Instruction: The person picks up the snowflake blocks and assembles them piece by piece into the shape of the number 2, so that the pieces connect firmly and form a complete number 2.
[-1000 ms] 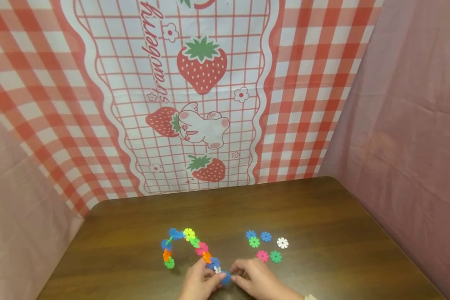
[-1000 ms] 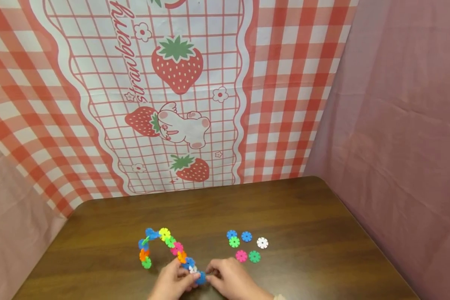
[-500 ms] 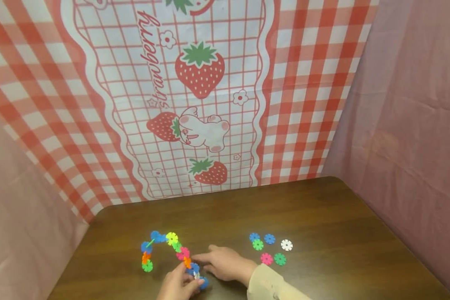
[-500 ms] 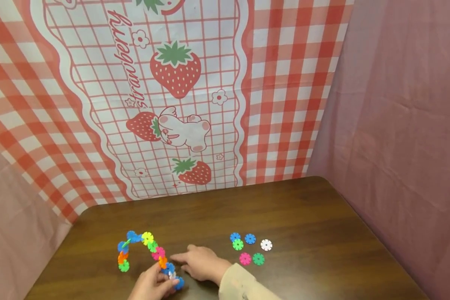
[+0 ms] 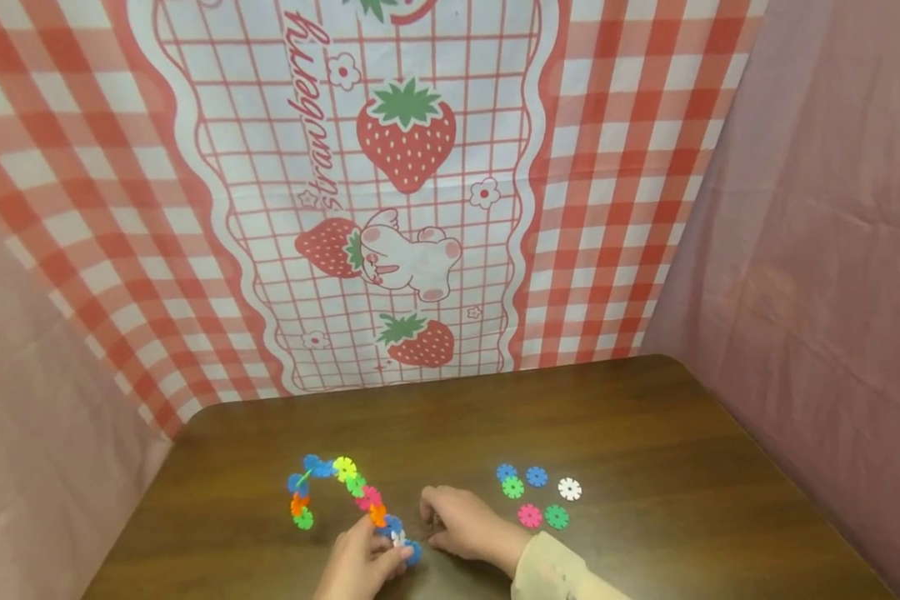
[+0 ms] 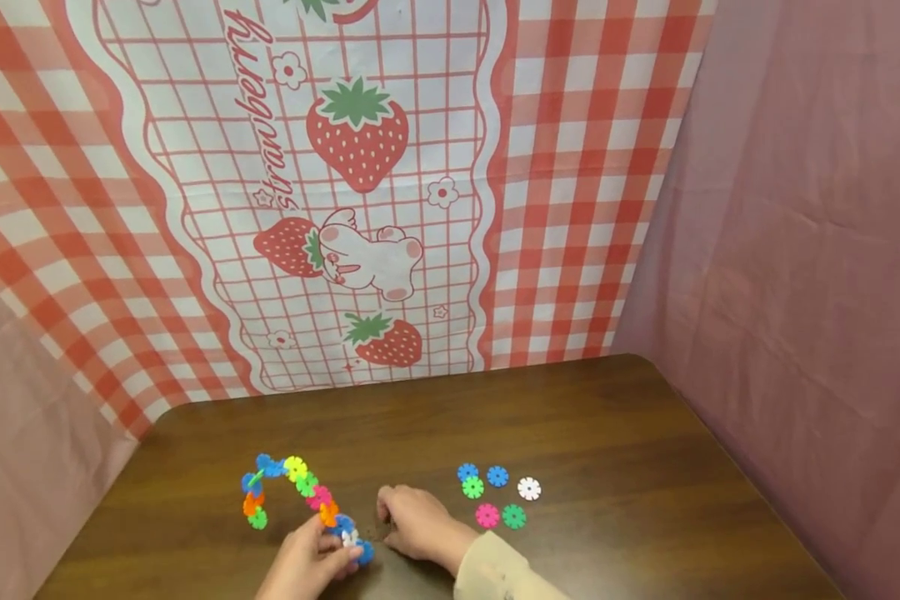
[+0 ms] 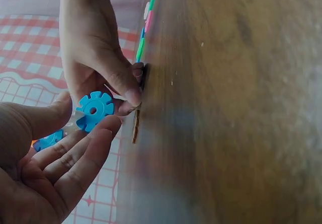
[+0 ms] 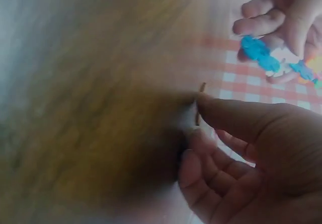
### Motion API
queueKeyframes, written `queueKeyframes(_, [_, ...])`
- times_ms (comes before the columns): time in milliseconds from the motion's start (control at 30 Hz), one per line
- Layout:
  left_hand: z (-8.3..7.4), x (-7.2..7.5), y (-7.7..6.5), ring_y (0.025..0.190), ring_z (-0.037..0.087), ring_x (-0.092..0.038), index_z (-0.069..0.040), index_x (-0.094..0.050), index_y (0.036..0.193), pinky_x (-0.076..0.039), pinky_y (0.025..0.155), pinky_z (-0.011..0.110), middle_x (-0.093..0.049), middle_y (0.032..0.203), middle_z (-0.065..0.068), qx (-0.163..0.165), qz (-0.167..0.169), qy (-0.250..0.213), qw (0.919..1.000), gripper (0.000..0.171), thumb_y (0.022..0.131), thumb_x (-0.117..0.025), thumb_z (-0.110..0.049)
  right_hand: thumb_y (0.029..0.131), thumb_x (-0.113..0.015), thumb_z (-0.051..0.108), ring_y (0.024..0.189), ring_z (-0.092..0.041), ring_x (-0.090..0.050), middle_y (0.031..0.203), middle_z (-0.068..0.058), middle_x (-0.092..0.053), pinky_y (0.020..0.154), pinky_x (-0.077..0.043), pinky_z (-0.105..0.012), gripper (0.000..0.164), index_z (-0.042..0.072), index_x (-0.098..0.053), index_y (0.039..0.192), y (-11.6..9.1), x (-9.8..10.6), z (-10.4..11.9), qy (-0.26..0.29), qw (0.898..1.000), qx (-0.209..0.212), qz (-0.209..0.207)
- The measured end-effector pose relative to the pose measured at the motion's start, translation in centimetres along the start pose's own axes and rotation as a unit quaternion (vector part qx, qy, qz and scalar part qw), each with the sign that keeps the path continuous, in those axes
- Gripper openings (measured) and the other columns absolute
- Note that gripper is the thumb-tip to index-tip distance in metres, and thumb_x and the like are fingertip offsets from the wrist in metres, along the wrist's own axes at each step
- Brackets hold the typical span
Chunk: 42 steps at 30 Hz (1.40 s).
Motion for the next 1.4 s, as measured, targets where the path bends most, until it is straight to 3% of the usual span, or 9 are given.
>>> queueKeyframes(133, [-0.1, -0.3, 0.2, 0.061, 0.007, -0.065, 0.007, -0.053, 0.102, -0.053, 0.056, 0.023, -0.072, 0.074, 0.005, -0.002, 0.002, -0.022, 0.9998, 0.035, 0.083, -0.077, -0.01, 0.076, -0.082, 0.027, 0.072, -0.005, -0.052, 0.086, 0.008, -0.054, 0.062, -0.046, -0.021, 0.035, 0.021, -0.061, 0.102, 0.0, 0.1, 0.1, -0.028, 1.0, -0.007, -0.005])
queueKeyframes(267, [-0.4, -0.9, 0.3, 0.069, 0.01, -0.068, 0.009, -0.054, 0.108, -0.055, 0.06, 0.022, -0.072, 0.084, 0.011, -0.011, 0.013, -0.033, 0.9993, 0.038, 0.083, -0.077, -0.009, 0.072, -0.085, 0.025, 0.063, -0.006, -0.044, 0.077, 0.009, -0.044, 0.055, -0.04, -0.021, 0.036, 0.019, -0.053, 0.087, -0.4, 0.3, -0.6, -0.033, 0.999, -0.032, -0.021])
queueKeyframes(433, [-1.5, -0.9, 0.6, 0.086, 0.021, -0.071, 0.004, -0.058, 0.107, -0.057, 0.068, 0.024, -0.072, 0.095, 0.014, -0.044, 0.001, -0.01, 0.999, 0.035, 0.082, -0.078, -0.013, 0.076, -0.081, 0.017, 0.055, -0.002, -0.046, 0.066, 0.012, -0.053, 0.051, -0.042, -0.02, 0.022, 0.014, -0.061, 0.084, -1.7, 1.5, -2.0, 0.047, 0.996, -0.053, -0.062])
queueKeyframes(500, [-1.8, -0.8, 0.6, 0.087, 0.021, -0.071, 0.001, -0.059, 0.105, -0.056, 0.07, 0.025, -0.072, 0.094, 0.012, -0.053, -0.013, 0.01, 0.9985, 0.035, 0.082, -0.079, -0.016, 0.085, -0.074, 0.011, 0.05, 0.0, -0.049, 0.065, 0.011, -0.059, 0.047, -0.046, -0.02, 0.009, 0.008, -0.069, 0.092, -2.3, 1.9, -2.5, 0.133, 0.987, -0.058, -0.067])
queueKeyframes(600, [-2.2, -1.0, 0.6, 0.084, 0.017, -0.071, -0.002, -0.061, 0.102, -0.056, 0.07, 0.026, -0.073, 0.091, 0.008, -0.063, -0.031, 0.043, 0.9966, 0.034, 0.08, -0.08, -0.021, 0.094, -0.061, 0.004, 0.042, -0.003, -0.052, 0.066, 0.004, -0.065, 0.041, -0.049, -0.023, 0.017, -0.002, -0.067, 0.108, -3.4, 2.3, -3.1, 0.276, 0.956, -0.073, -0.066])
queueKeyframes(733, [-2.7, -1.5, 0.8, 0.081, 0.014, -0.069, -0.004, -0.062, 0.1, -0.055, 0.068, 0.026, -0.073, 0.087, 0.003, -0.069, -0.037, 0.067, 0.9947, 0.034, 0.08, -0.08, -0.025, 0.096, -0.058, 0.008, 0.045, -0.008, -0.055, 0.067, 0.001, -0.067, 0.044, -0.052, -0.028, 0.018, -0.004, -0.061, 0.109, -4.7, 3.3, -3.0, 0.354, 0.929, -0.088, -0.068])
queueKeyframes(1200, [-4.4, -3.5, 1.4, 0.068, 0.006, -0.064, -0.008, -0.064, 0.094, -0.049, 0.057, 0.023, -0.071, 0.078, 0.0, -0.094, -0.064, 0.091, 0.9893, 0.03, 0.079, -0.08, -0.028, 0.094, -0.064, 0.013, 0.045, -0.004, -0.056, 0.067, 0.001, -0.068, 0.04, -0.048, -0.023, 0.011, 0.003, -0.06, 0.098, -6.1, 4.6, -1.7, 0.302, 0.943, -0.085, -0.112])
queueKeyframes(1333, [-4.0, -3.5, 1.5, 0.066, 0.006, -0.062, -0.007, -0.062, 0.091, -0.048, 0.055, 0.022, -0.071, 0.076, 0.002, -0.076, -0.072, 0.079, 0.9914, 0.03, 0.078, -0.081, -0.026, 0.096, -0.062, 0.018, 0.044, -0.011, -0.059, 0.067, -0.006, -0.068, 0.041, -0.051, -0.03, 0.019, -0.001, -0.062, 0.096, -5.9, 3.7, -2.3, 0.356, 0.926, -0.094, -0.085])
queueKeyframes(1400, [-3.9, -3.4, 1.5, 0.066, 0.006, -0.063, -0.006, -0.061, 0.09, -0.049, 0.055, 0.023, -0.072, 0.076, 0.003, -0.068, -0.075, 0.073, 0.9922, 0.03, 0.077, -0.082, -0.025, 0.098, -0.06, 0.02, 0.046, -0.017, -0.062, 0.069, -0.011, -0.069, 0.043, -0.053, -0.034, 0.024, -0.003, -0.064, 0.093, -5.9, 3.1, -2.6, 0.4, 0.908, -0.11, -0.066])
Point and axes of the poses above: each hand's wrist, its own y-axis towards the middle knuckle, its own x-axis out of the back of the hand, z = x × y, the point moved 9 cm from there along y, towards the middle knuckle
